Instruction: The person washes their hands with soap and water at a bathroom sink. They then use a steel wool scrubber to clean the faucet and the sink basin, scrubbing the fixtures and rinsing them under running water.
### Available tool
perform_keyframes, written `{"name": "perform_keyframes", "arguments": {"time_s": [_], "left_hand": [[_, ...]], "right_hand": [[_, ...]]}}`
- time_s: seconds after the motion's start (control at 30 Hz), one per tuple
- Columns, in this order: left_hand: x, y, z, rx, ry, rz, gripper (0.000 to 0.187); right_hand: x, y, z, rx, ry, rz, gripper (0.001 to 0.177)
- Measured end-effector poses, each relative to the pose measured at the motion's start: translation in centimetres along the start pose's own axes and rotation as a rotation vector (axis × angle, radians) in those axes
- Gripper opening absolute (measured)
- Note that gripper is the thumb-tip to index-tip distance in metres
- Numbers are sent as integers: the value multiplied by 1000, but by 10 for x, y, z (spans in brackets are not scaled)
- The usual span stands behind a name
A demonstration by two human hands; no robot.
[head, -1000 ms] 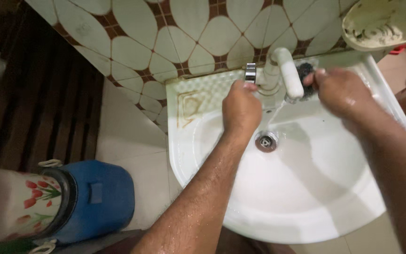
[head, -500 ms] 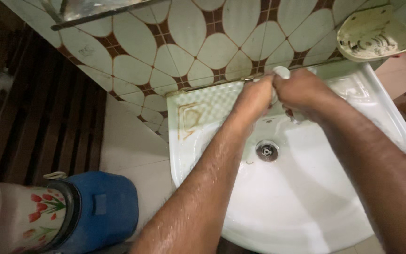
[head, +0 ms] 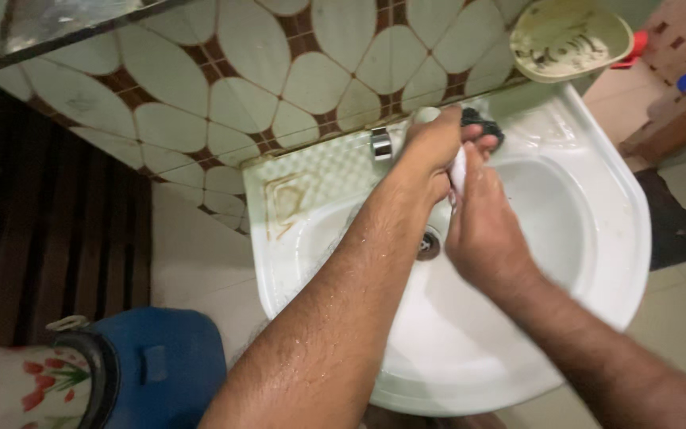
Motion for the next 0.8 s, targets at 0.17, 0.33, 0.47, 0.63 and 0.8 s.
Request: {"name": "perform_keyframes", "arguments": {"time_s": [0.17, 0.33, 0.47, 0.63, 0.8], "left_hand": [[-20, -15, -11, 52, 25, -86, 37], [-16, -14, -30, -175, 278, 80, 42], [-10, -19, -56, -173, 593, 86, 34], [-11, -24, -64, -368, 429, 53, 25], [-5, -31, -63, -1025, 579, 161, 19]], "right_hand": [[11, -15, -36, 166, 42, -16, 66], [1, -28, -21, 134, -53, 58, 30], [-24, -19, 2, -470, 286, 15, 41], [-91, 4, 30, -197, 304, -325, 54], [-153, 41, 40, 280, 390, -866, 42]]}}
Point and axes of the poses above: each hand's wrist, its own x-axis away from the middle knuckle, its own y-axis out of the palm, z = x × y, the point moved 1 cm from there along -x, towards the middle knuckle, and after that the axes turned 8 degrees about -y, right-handed, at the moved point
